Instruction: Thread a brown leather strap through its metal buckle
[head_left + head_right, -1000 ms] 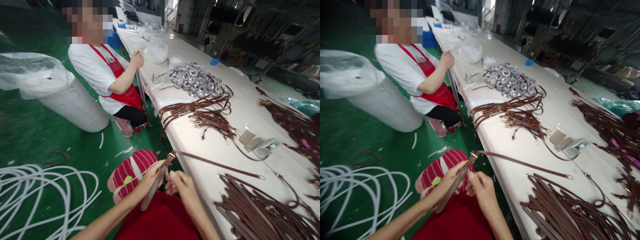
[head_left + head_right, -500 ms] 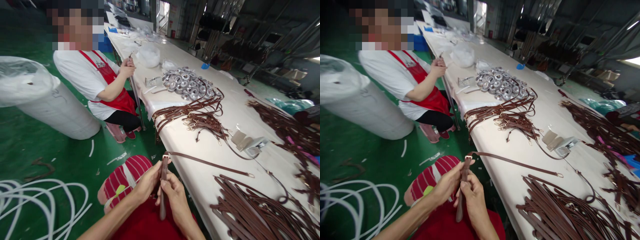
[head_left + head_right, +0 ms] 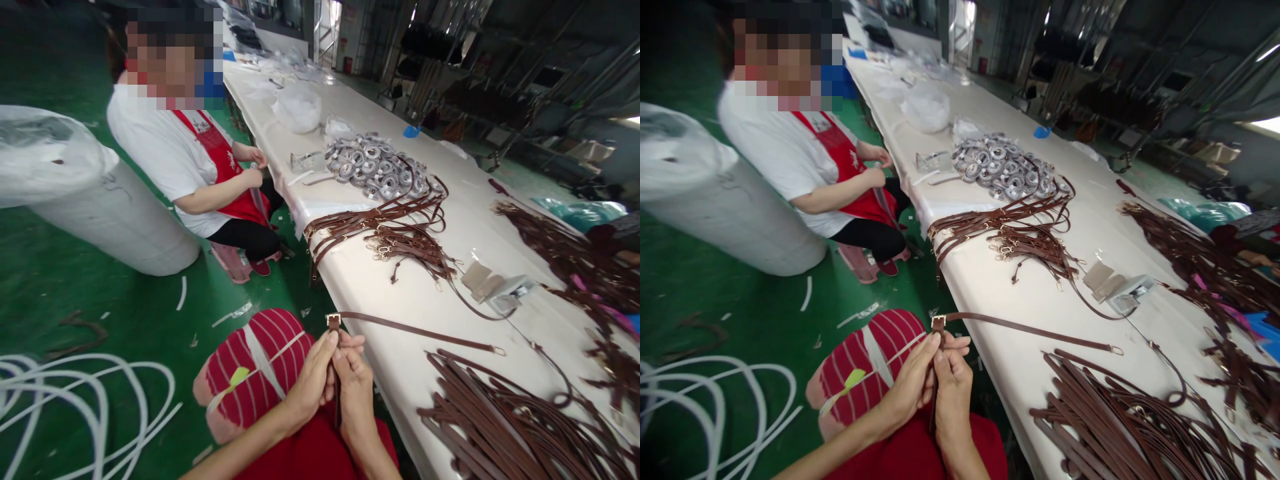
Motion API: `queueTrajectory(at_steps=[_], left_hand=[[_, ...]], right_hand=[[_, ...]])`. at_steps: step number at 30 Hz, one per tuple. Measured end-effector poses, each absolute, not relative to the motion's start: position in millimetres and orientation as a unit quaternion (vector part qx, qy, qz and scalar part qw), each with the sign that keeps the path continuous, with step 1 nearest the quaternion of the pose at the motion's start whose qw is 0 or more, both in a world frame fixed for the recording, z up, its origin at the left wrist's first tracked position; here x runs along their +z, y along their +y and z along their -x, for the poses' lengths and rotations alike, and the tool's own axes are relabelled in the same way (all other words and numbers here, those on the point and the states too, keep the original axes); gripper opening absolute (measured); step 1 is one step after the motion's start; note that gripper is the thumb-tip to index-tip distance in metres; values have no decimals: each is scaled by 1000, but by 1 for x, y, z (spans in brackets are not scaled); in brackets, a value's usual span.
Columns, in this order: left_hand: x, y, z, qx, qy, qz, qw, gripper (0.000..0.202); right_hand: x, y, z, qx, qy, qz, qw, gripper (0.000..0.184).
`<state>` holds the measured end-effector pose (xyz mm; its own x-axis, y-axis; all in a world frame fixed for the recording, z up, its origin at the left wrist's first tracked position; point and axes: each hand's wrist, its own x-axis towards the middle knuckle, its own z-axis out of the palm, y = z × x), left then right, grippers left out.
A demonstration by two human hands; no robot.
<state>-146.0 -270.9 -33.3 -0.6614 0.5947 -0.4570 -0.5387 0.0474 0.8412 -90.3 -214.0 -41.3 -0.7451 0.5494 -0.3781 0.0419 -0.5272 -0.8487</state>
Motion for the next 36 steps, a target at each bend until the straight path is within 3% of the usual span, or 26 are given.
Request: queueTrajectory(at_steps=[4,11,20,23,25,28,36], left_hand=[[-32,-267,148,708,585,-10,395,53],[-32,-267,150,780,521,6,346,41],[-25,-263,143,717,588,-52,371,51],[-25,-261,147,700,614,-74,356,50],[-29,-263,150,702,634,-93,310,45],[-39,-267,152,682,675,-133,249,38],[-52,-265,137,610,719,-252,218,36]], right_hand=[[-37,-211,92,821,-451,314,156,45],[-36,-209,81,795,-516,317,39,50],[-44,-209,86,809,-446,354,144,45],[-43,-195,85,818,-467,316,115,40],[-42,-182,85,783,-538,298,93,41],[-40,-167,87,697,-633,308,137,45],[-44,-159,86,618,-722,272,151,35]])
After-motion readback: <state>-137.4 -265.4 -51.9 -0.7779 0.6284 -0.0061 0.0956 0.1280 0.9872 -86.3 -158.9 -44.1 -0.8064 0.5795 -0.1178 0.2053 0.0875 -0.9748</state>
